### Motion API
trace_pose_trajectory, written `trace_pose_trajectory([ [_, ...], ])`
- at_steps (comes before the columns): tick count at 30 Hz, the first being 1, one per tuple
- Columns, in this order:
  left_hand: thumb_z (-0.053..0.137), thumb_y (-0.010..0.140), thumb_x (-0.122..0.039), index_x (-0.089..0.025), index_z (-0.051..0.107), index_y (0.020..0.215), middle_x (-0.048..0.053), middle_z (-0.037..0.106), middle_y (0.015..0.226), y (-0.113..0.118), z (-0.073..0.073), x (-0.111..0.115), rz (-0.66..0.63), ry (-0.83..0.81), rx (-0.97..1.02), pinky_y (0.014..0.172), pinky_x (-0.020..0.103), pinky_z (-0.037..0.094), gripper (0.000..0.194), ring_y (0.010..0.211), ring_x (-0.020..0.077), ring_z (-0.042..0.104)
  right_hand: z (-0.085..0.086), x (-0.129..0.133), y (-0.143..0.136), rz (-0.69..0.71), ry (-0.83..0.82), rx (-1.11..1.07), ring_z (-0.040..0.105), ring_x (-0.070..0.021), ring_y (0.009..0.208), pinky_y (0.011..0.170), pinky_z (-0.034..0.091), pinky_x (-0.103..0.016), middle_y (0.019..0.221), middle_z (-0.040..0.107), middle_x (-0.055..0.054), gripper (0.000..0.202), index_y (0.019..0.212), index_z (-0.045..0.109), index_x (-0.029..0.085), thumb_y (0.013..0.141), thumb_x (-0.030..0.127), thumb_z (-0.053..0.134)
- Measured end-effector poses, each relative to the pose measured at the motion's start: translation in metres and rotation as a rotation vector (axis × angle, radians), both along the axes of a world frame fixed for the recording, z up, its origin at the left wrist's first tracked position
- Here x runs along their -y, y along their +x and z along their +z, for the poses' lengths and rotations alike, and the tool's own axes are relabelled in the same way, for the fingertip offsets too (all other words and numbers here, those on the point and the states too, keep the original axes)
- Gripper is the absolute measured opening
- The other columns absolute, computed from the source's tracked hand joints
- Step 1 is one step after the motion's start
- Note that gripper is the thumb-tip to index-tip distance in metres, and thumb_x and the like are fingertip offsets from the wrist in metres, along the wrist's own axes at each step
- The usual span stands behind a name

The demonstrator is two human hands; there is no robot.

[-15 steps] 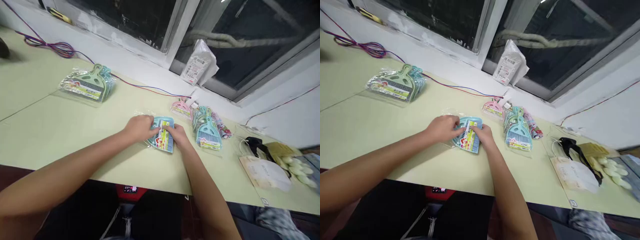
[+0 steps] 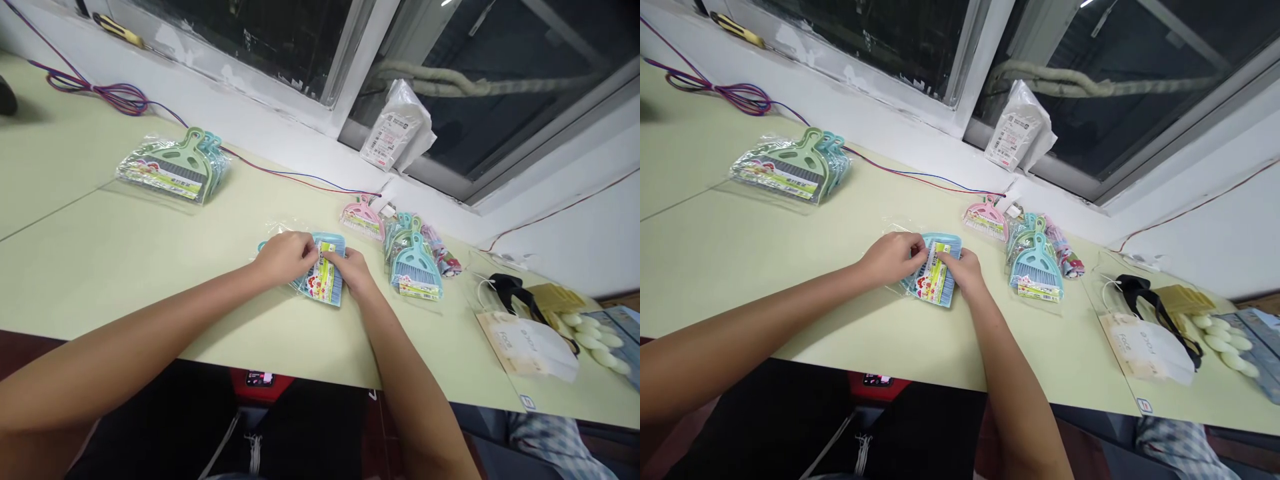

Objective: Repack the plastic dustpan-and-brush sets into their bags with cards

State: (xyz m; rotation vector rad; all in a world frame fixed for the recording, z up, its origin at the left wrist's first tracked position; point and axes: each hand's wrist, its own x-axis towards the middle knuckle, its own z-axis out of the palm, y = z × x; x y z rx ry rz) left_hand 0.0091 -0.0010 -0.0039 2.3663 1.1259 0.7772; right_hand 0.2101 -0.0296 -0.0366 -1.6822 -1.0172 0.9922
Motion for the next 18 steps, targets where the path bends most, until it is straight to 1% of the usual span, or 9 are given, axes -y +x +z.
trace_pose_trajectory([
  [5,0.047,0.097,-0.036,-0.019,0.067,0.085,0.004,0.071,0.082,0.002,-0.006,0.003,-0.104,0.023,0.016,0.064,0.032,0.041,0.029,0.073,0.0196,0.062,-0.003,-0.001,0.001,-0.032,0.018,0.073,0.077,-0.0271,0.09,0.073,0.061,-0.033,0.097,0.081,-0.009,0.039,0.096,0.077,0.017,0.071,0.046,0.082],
  [9,0.046,0.097,-0.037,-0.02,0.065,0.084,0.004,0.07,0.082,0.003,-0.008,0.003,-0.105,0.023,-0.002,0.065,0.033,0.041,0.029,0.074,0.0201,0.062,-0.007,-0.003,0.003,-0.067,0.033,0.167,0.076,-0.0275,0.087,0.071,0.06,-0.033,0.089,0.08,-0.009,0.039,0.09,0.077,0.016,0.073,0.051,0.08],
  [13,0.057,0.09,-0.041,-0.021,0.062,0.09,0.004,0.07,0.087,0.0,-0.008,0.005,-0.092,0.007,-0.033,0.067,0.033,0.043,0.021,0.08,0.0221,0.064,-0.009,-0.004,0.004,-0.067,0.033,0.215,0.076,-0.0271,0.085,0.071,0.059,-0.032,0.088,0.08,-0.009,0.041,0.088,0.077,0.017,0.074,0.055,0.079],
  [15,0.062,0.084,-0.041,-0.021,0.061,0.096,0.005,0.071,0.093,-0.002,-0.007,0.008,-0.1,0.01,-0.072,0.065,0.034,0.043,0.023,0.082,0.0233,0.065,-0.009,-0.004,0.004,-0.064,0.036,0.217,0.076,-0.027,0.086,0.071,0.059,-0.032,0.089,0.08,-0.009,0.041,0.089,0.077,0.017,0.074,0.055,0.079],
  [18,0.062,0.082,-0.039,-0.02,0.058,0.103,0.008,0.071,0.098,-0.005,-0.004,0.013,-0.135,0.021,-0.148,0.062,0.035,0.041,0.029,0.081,0.0246,0.065,-0.008,-0.004,0.004,-0.06,0.033,0.218,0.076,-0.027,0.086,0.072,0.059,-0.032,0.09,0.08,-0.009,0.042,0.09,0.077,0.017,0.074,0.055,0.079],
])
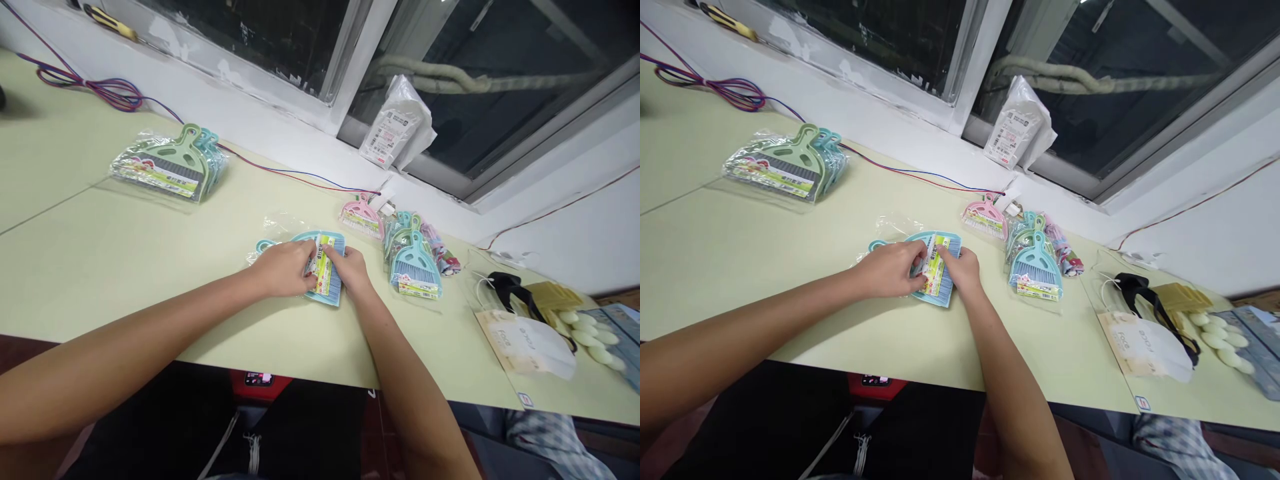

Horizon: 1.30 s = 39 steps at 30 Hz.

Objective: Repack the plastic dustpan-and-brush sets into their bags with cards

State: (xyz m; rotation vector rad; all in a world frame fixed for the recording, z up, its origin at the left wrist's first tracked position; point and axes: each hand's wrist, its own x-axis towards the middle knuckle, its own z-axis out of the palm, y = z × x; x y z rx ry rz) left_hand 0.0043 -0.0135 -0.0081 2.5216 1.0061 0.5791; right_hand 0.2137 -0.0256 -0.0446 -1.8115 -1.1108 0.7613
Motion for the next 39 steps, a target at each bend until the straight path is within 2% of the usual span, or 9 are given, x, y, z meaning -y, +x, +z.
trace_pose_trajectory([
  [10,0.059,0.084,-0.033,-0.021,0.055,0.114,0.003,0.072,0.084,-0.002,0.002,0.001,-0.017,-0.074,-0.038,0.059,0.034,0.039,0.033,0.077,0.0245,0.066,0.008,0.004,-0.003,0.053,-0.03,-0.138,0.076,-0.0258,0.09,0.073,0.061,-0.032,0.097,0.08,-0.008,0.04,0.097,0.076,0.017,0.069,0.045,0.083],
  [17,0.059,0.084,-0.03,-0.021,0.053,0.116,0.004,0.073,0.086,-0.002,0.003,0.005,-0.004,-0.104,-0.019,0.058,0.033,0.038,0.034,0.077,0.025,0.067,0.008,0.004,-0.004,0.043,-0.033,-0.055,0.077,-0.0264,0.09,0.073,0.061,-0.033,0.098,0.08,-0.009,0.042,0.096,0.076,0.016,0.069,0.047,0.084],
  [21,0.061,0.081,-0.029,-0.022,0.051,0.12,0.006,0.073,0.09,-0.002,0.008,0.007,0.026,-0.116,-0.063,0.056,0.033,0.037,0.041,0.078,0.0263,0.068,0.009,0.005,-0.006,0.029,-0.04,-0.019,0.077,-0.0263,0.089,0.072,0.061,-0.032,0.097,0.08,-0.009,0.038,0.094,0.076,0.017,0.071,0.045,0.084],
  [28,0.065,0.073,-0.023,-0.021,0.048,0.13,0.008,0.074,0.097,-0.004,0.013,0.014,-0.02,-0.138,-0.101,0.061,0.033,0.042,0.06,0.084,0.0282,0.07,0.011,0.006,-0.007,0.037,-0.044,-0.018,0.077,-0.0267,0.091,0.071,0.06,-0.031,0.098,0.08,-0.009,0.041,0.094,0.076,0.016,0.07,0.049,0.083],
  [35,0.057,0.081,-0.02,-0.02,0.049,0.122,0.004,0.073,0.087,-0.001,0.003,0.012,-0.052,-0.144,0.059,0.062,0.033,0.041,0.041,0.081,0.0246,0.067,0.012,0.007,-0.008,0.015,-0.047,0.018,0.077,-0.0275,0.088,0.071,0.061,-0.032,0.093,0.08,-0.009,0.037,0.089,0.076,0.017,0.069,0.047,0.084],
  [39,0.057,0.082,-0.022,-0.021,0.053,0.117,0.003,0.073,0.091,-0.005,0.012,0.007,-0.029,-0.162,0.13,0.066,0.033,0.044,0.035,0.081,0.0226,0.066,0.01,0.007,-0.008,0.016,-0.041,0.015,0.077,-0.0279,0.09,0.07,0.06,-0.032,0.094,0.08,-0.009,0.041,0.091,0.077,0.017,0.069,0.052,0.084],
])
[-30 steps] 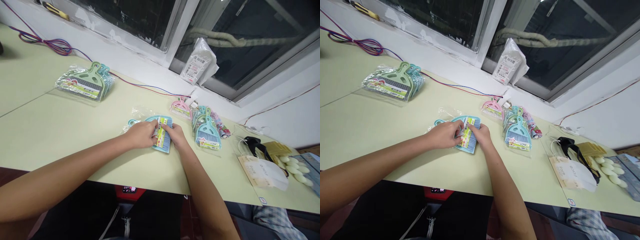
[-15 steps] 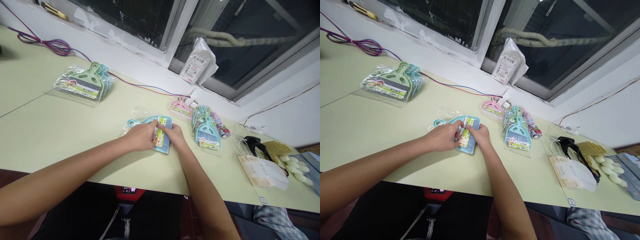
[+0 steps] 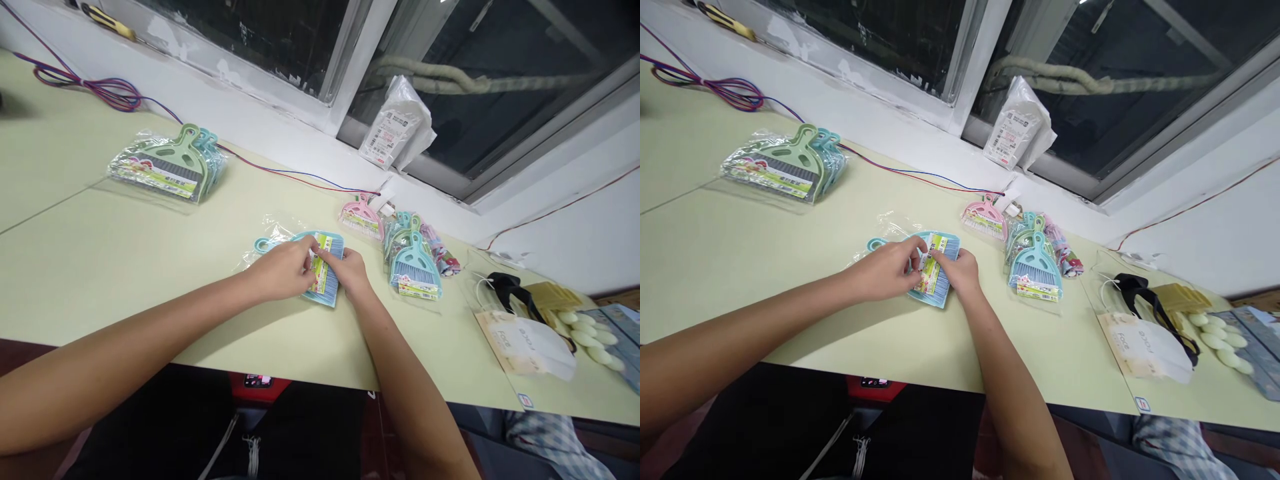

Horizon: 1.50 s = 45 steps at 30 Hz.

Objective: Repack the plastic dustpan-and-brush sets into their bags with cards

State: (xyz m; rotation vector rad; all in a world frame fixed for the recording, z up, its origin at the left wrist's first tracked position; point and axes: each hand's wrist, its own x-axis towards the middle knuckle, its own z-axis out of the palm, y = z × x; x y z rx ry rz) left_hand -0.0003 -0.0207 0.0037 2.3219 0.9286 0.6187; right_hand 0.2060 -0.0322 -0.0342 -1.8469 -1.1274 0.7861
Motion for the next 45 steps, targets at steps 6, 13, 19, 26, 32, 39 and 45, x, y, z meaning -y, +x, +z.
trace_pose_trajectory([
  [6,0.056,0.083,-0.029,-0.018,0.064,0.104,0.015,0.072,0.1,-0.043,0.014,-0.049,0.411,0.165,-0.169,0.076,0.038,0.048,0.025,0.093,0.0318,0.067,-0.003,-0.001,0.002,-0.025,-0.017,-0.023,0.077,-0.026,0.089,0.071,0.061,-0.032,0.098,0.08,-0.009,0.046,0.092,0.076,0.018,0.066,0.055,0.084],
  [13,0.064,0.072,-0.041,-0.024,0.073,0.086,0.005,0.076,0.08,-0.075,-0.009,-0.102,0.243,-0.382,-0.159,0.067,0.031,0.051,0.024,0.076,0.0256,0.072,-0.003,-0.002,0.002,-0.031,-0.024,0.011,0.077,-0.026,0.088,0.071,0.061,-0.032,0.096,0.08,-0.01,0.044,0.09,0.075,0.018,0.067,0.055,0.084],
  [19,0.071,0.066,-0.038,-0.023,0.075,0.094,0.005,0.076,0.084,-0.077,-0.011,-0.105,0.13,-0.512,-0.08,0.071,0.03,0.055,0.032,0.079,0.0241,0.073,-0.001,-0.001,0.002,-0.04,-0.031,0.004,0.076,-0.0262,0.089,0.072,0.06,-0.032,0.096,0.08,-0.009,0.048,0.093,0.075,0.017,0.066,0.056,0.084],
  [26,0.082,0.06,-0.044,-0.023,0.075,0.084,0.005,0.077,0.087,-0.083,-0.005,-0.105,0.197,-0.444,-0.116,0.073,0.031,0.055,0.032,0.082,0.0233,0.072,-0.004,-0.002,0.004,-0.048,-0.017,0.022,0.076,-0.0263,0.087,0.069,0.059,-0.032,0.095,0.08,-0.01,0.049,0.09,0.075,0.018,0.065,0.059,0.084],
  [32,0.084,0.058,-0.045,-0.026,0.079,0.083,0.003,0.078,0.087,-0.083,-0.008,-0.107,0.192,-0.47,-0.103,0.076,0.031,0.055,0.032,0.084,0.0234,0.071,-0.005,-0.002,0.003,-0.05,0.002,0.024,0.076,-0.0256,0.087,0.069,0.059,-0.031,0.095,0.08,-0.009,0.048,0.092,0.074,0.018,0.066,0.058,0.084],
  [39,0.081,0.06,-0.046,-0.024,0.079,0.089,0.005,0.078,0.086,-0.083,-0.013,-0.11,0.148,-0.51,-0.069,0.077,0.032,0.055,0.037,0.082,0.0236,0.072,-0.01,-0.003,0.006,-0.06,0.04,0.033,0.076,-0.0246,0.088,0.068,0.058,-0.029,0.095,0.08,-0.008,0.051,0.091,0.074,0.018,0.065,0.061,0.084],
  [45,0.075,0.064,-0.045,-0.024,0.077,0.088,0.005,0.079,0.092,-0.079,-0.014,-0.106,0.123,-0.429,-0.125,0.075,0.029,0.053,0.032,0.087,0.0244,0.072,-0.011,-0.003,0.005,-0.083,0.031,-0.016,0.076,-0.0248,0.085,0.065,0.058,-0.029,0.094,0.08,-0.008,0.052,0.09,0.073,0.018,0.064,0.061,0.085],
])
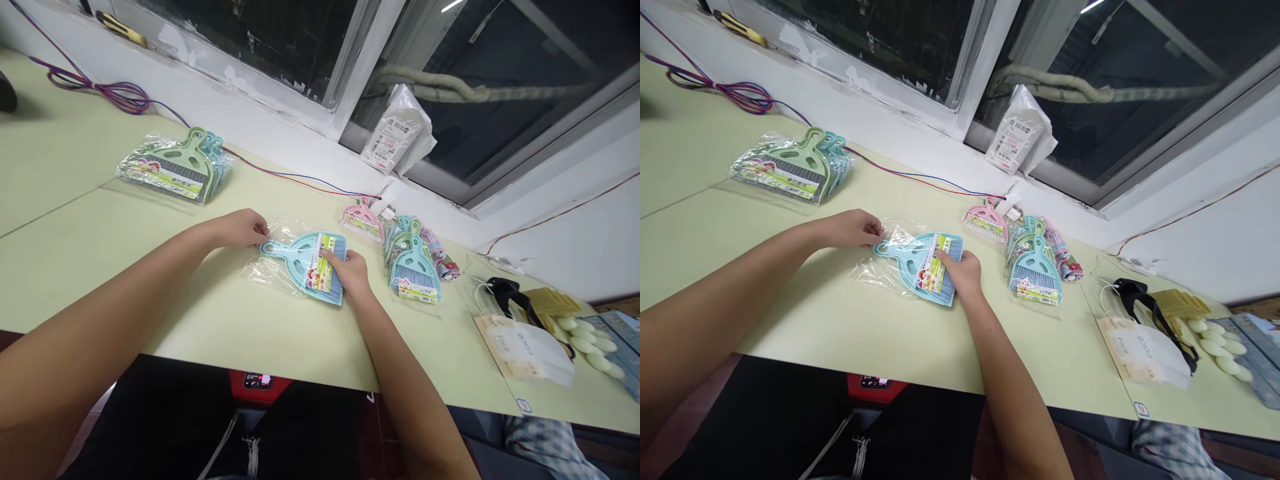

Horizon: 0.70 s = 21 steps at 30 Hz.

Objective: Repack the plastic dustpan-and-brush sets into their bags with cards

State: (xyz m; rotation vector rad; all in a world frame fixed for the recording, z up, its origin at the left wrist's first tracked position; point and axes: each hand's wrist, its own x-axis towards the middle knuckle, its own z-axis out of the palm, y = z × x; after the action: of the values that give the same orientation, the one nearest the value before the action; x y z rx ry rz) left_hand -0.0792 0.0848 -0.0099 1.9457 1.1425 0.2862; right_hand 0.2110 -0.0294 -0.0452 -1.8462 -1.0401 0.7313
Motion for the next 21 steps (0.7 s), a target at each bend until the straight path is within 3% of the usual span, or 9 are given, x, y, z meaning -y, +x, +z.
trace_pose_trajectory([
  [6,0.071,0.066,-0.04,-0.025,0.075,0.091,0.003,0.079,0.096,0.001,-0.002,0.0,-0.02,0.138,-0.074,0.069,0.029,0.05,0.029,0.087,0.0243,0.072,-0.002,-0.001,0.002,-0.007,0.012,0.003,0.076,-0.0262,0.085,0.066,0.059,-0.031,0.091,0.079,-0.008,0.053,0.089,0.073,0.018,0.062,0.062,0.086],
  [12,0.068,0.068,-0.034,-0.024,0.071,0.092,0.003,0.078,0.09,0.007,-0.001,0.003,0.043,0.121,-0.006,0.067,0.03,0.05,0.027,0.081,0.0239,0.072,-0.001,-0.001,0.003,-0.02,0.031,-0.036,0.076,-0.0258,0.082,0.063,0.059,-0.031,0.089,0.079,-0.008,0.048,0.085,0.071,0.02,0.061,0.059,0.088],
  [21,0.063,0.078,-0.029,-0.023,0.062,0.106,0.004,0.077,0.098,0.012,-0.01,0.002,0.092,0.086,0.196,0.074,0.03,0.053,0.029,0.083,0.0212,0.072,0.007,-0.002,0.007,-0.037,0.07,-0.234,0.073,-0.022,0.075,0.063,0.058,-0.03,0.085,0.078,-0.006,0.046,0.08,0.067,0.02,0.063,0.059,0.087],
])
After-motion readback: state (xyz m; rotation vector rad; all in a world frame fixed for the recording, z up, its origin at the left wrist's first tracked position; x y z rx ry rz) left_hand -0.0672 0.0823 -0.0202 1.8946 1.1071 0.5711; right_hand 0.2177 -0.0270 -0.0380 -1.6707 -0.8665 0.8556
